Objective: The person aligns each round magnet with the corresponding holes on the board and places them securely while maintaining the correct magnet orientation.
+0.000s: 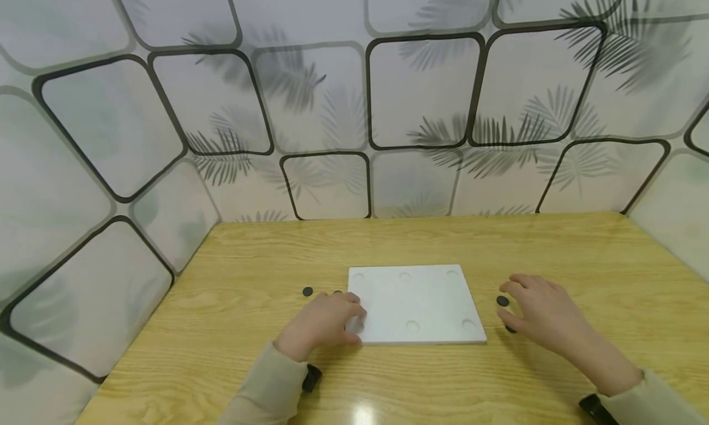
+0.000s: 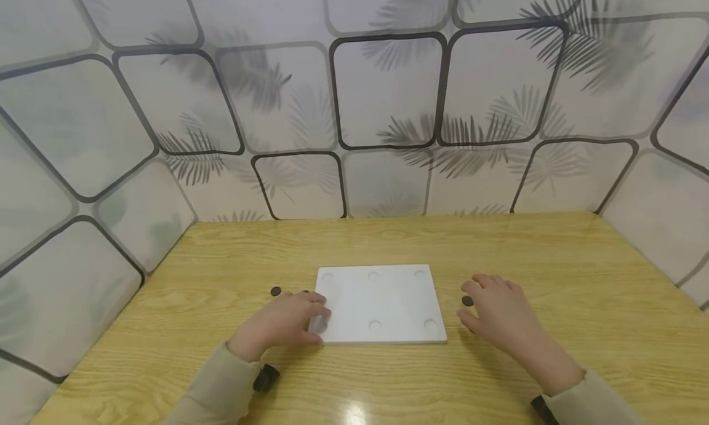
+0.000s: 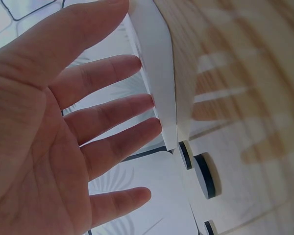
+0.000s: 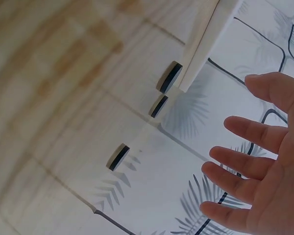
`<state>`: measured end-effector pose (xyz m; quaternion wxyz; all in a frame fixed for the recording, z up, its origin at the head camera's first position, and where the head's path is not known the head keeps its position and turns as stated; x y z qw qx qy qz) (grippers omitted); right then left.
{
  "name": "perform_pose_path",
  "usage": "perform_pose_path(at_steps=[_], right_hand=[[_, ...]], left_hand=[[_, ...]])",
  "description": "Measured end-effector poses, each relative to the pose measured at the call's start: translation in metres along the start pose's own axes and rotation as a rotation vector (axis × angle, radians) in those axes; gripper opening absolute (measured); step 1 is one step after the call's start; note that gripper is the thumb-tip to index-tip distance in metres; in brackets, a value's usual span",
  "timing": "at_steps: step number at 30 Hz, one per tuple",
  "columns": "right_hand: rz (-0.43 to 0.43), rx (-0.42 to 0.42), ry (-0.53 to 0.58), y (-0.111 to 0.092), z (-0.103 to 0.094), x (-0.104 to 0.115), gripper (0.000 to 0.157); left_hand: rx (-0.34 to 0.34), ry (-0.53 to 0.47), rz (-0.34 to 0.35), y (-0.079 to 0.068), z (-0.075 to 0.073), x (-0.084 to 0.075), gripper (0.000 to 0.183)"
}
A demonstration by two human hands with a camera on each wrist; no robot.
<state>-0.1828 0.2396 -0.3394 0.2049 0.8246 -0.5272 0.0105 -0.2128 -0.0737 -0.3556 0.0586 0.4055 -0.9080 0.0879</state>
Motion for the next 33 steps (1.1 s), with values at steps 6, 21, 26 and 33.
perform_pose_path(at_steps=[6, 21, 26, 33], right_hand=[[0.014, 0.047, -0.003, -0.001, -0.001, -0.001, 0.032], [0.020, 0.137, -0.034, -0.004, 0.004, -0.007, 0.028], [0.030, 0.185, -0.054, -0.004, 0.009, -0.010, 0.028], [0.041, 0.237, -0.067, -0.005, 0.014, -0.012, 0.028]], left_hand=[[-0.001, 0.002, 0.000, 0.001, 0.001, 0.001, 0.042], [0.001, -0.007, -0.008, -0.001, 0.000, 0.001, 0.043], [0.002, -0.012, -0.008, 0.000, 0.001, 0.001, 0.043], [0.004, -0.018, -0.009, 0.000, 0.001, 0.001, 0.043]])
Point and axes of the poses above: each hand's wrist, its own y-axis towards the middle knuckle, its own z-axis out of the palm, x = y × z, the point moved 3 cm from there along y, towards the middle knuckle, and after that the axes turned 13 degrees about y, right-handed, at the moved point
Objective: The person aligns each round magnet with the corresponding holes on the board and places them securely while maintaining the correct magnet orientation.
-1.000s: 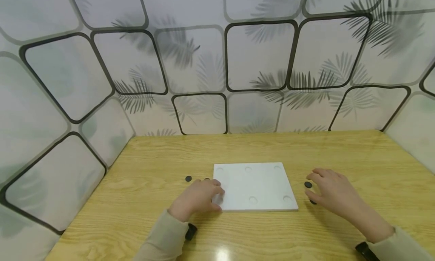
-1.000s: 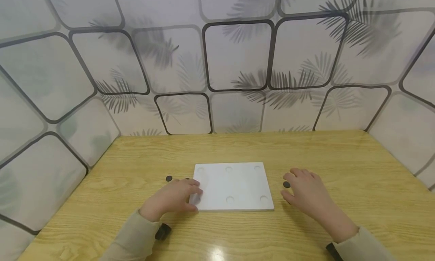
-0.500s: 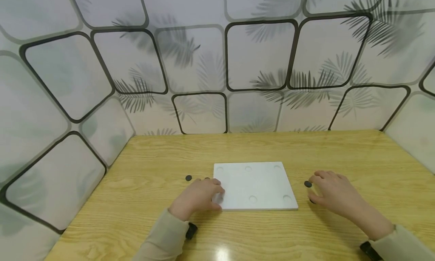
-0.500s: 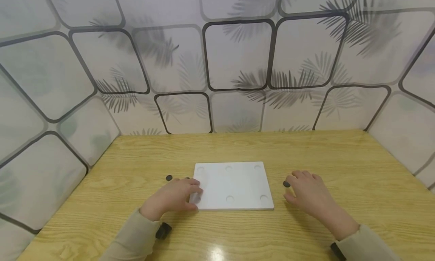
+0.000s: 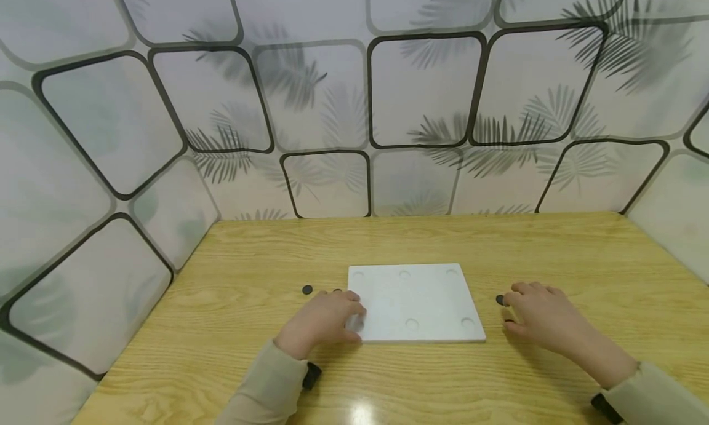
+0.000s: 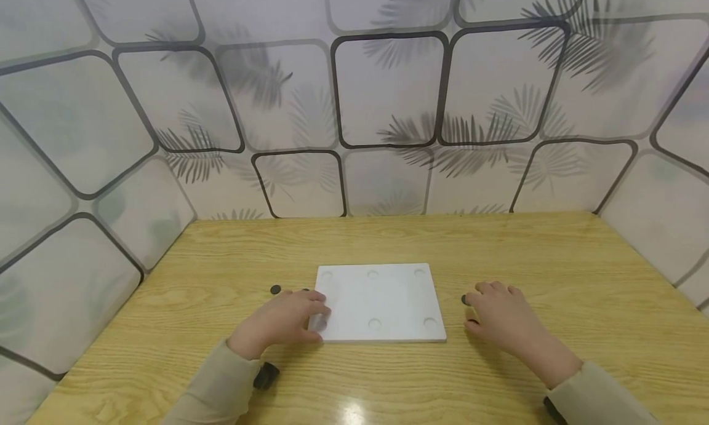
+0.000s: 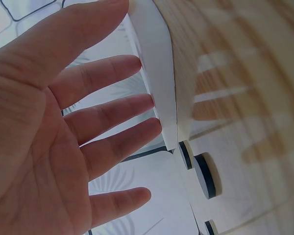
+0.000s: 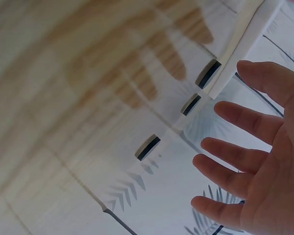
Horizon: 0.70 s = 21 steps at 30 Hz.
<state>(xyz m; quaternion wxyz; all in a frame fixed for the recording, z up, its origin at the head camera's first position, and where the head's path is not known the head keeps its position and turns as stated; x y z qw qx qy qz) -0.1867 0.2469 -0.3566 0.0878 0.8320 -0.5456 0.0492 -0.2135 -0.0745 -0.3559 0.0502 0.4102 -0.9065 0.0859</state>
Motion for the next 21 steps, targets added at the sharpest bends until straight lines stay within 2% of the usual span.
perform_pose_path(at_steps=[7, 21], right_hand=[[0.006, 0.054, -0.002, 0.0019, 0.0032, -0.0015, 0.025], [0.026, 0.093, -0.013, -0.0006, 0.0070, -0.0061, 0.021]], left_hand=[[0.016, -0.006, -0.008, -0.0002, -0.0013, 0.0000, 0.043], [0.010, 0.009, -0.006, -0.0006, -0.0009, -0.0006, 0.043]])
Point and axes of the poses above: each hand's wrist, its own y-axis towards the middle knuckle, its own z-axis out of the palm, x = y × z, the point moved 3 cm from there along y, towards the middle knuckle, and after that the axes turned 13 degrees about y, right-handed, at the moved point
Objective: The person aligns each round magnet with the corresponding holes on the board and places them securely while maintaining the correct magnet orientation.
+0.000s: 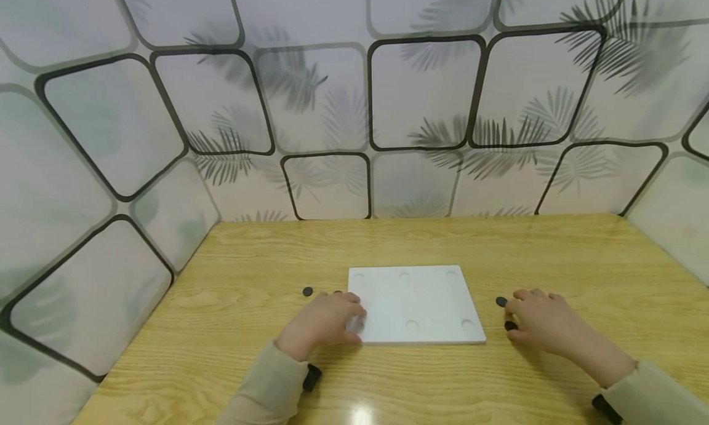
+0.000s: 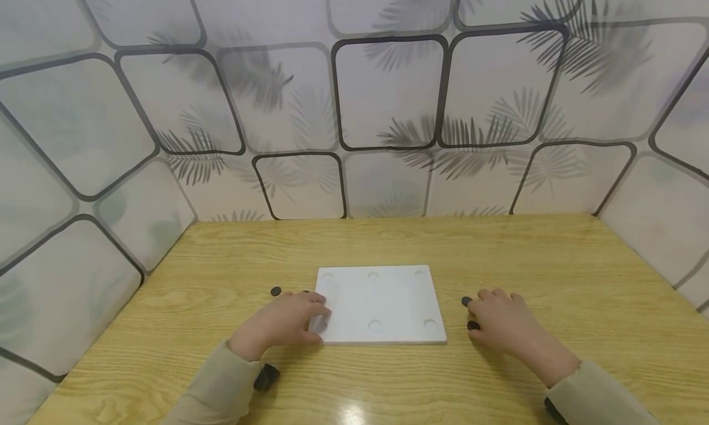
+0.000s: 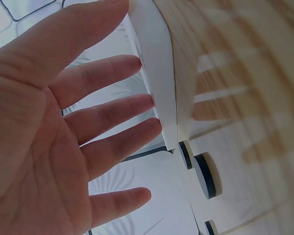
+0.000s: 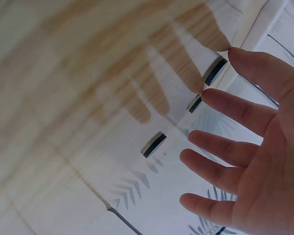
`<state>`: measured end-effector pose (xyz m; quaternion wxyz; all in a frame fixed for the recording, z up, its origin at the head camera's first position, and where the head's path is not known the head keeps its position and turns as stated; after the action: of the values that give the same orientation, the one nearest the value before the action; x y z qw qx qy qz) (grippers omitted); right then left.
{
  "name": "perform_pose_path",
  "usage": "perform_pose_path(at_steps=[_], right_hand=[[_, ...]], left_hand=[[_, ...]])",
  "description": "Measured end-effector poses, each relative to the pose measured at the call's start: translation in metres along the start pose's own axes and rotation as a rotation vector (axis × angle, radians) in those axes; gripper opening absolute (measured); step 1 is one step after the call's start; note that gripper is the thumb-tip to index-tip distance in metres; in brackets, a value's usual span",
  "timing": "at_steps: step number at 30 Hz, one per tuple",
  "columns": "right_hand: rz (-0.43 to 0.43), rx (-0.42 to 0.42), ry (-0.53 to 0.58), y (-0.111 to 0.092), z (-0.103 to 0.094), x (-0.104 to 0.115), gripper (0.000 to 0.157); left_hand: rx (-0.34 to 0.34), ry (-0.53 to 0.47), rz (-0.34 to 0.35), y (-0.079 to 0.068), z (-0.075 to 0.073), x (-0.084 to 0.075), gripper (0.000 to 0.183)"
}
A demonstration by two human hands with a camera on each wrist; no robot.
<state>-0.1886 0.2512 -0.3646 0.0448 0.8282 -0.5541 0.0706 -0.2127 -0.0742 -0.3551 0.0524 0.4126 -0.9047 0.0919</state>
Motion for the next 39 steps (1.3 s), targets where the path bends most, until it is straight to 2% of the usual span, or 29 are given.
perform_pose_path(at_steps=[16, 30, 39], right_hand=[[-0.018, -0.023, -0.011, -0.0017, -0.0009, -0.0023, 0.018], [-0.051, -0.007, 0.000, 0.0015, -0.0016, 0.0000, 0.013], [-0.079, -0.002, 0.018, 0.0049, 0.0004, 0.0036, 0.018]], left_hand=[[-0.017, 0.003, 0.010, 0.0001, -0.0007, -0.0006, 0.041], [-0.011, -0.002, 0.000, -0.0012, -0.0032, -0.0006, 0.041], [-0.002, 0.006, -0.008, -0.0014, -0.0025, -0.0007, 0.042]])
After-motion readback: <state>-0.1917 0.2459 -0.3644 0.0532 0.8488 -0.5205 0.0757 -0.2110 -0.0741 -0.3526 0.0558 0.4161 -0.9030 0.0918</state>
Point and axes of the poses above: each hand's wrist, its own y-axis towards the middle knuckle, its own z-axis out of the palm, x = y × z, the point moved 3 cm from there along y, towards the middle knuckle, and after that the axes turned 13 degrees about y, right-handed, at the moved point
